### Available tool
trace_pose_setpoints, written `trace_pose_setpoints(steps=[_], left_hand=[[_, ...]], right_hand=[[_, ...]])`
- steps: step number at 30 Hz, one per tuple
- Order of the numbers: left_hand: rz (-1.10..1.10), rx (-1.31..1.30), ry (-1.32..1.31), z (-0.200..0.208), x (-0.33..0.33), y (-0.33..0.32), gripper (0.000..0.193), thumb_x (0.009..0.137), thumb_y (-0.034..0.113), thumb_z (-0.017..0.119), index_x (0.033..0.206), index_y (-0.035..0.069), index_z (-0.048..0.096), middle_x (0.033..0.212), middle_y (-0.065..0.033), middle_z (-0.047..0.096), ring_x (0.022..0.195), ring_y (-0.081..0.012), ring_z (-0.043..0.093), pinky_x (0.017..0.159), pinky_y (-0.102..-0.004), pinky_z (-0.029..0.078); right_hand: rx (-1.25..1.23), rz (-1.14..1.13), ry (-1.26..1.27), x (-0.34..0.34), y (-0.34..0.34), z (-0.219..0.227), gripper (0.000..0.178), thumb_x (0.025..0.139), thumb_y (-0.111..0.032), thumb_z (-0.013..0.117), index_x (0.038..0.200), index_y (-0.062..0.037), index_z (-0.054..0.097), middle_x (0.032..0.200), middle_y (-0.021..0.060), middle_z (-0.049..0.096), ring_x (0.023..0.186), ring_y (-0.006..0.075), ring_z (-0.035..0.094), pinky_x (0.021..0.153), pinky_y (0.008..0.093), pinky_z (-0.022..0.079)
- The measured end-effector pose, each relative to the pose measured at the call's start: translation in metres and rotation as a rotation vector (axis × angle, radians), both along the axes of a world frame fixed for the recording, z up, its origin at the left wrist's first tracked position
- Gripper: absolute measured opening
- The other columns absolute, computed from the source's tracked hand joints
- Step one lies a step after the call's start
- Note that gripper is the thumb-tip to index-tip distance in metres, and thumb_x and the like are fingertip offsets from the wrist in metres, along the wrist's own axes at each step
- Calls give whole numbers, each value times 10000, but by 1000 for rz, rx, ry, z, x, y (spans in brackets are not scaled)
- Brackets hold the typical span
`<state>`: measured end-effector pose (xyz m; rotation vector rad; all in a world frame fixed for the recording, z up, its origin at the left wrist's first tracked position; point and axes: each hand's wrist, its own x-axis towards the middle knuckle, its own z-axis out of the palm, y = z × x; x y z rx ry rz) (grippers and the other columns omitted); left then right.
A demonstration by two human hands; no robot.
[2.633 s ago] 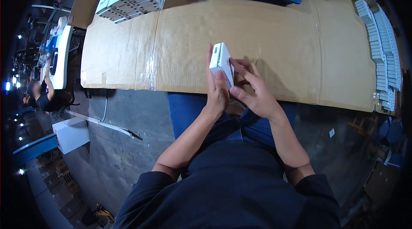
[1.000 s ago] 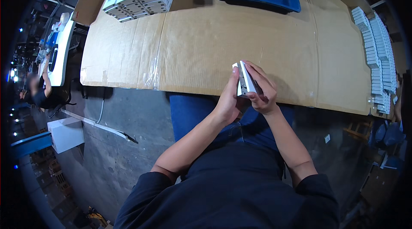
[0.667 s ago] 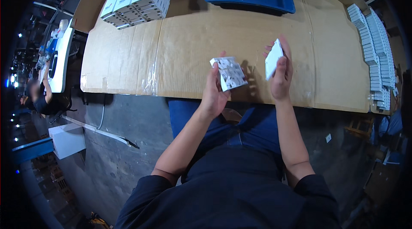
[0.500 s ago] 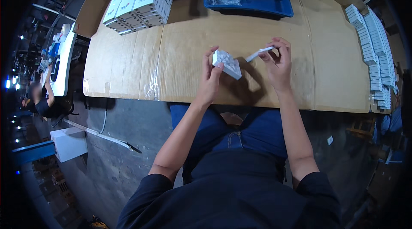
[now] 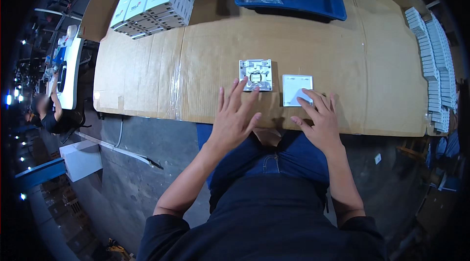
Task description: Manually assembling electronic components into small white plastic housings at a workbench.
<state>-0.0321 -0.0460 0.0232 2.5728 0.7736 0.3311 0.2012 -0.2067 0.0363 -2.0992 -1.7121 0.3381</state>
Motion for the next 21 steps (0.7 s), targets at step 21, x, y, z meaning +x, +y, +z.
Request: trace_pose_setpoints(steps=[21], left_hand=[[59, 19, -53, -18, 33, 28, 787, 926, 635, 602, 1576, 223, 437, 1663, -173, 258, 1554, -412, 192, 1250, -594, 120]], right_hand=[[323, -185, -27, 50, 96, 6, 276, 933, -188, 711, 1188, -85, 703, 1285, 78, 655, 1214, 305, 610, 1146, 543, 375]])
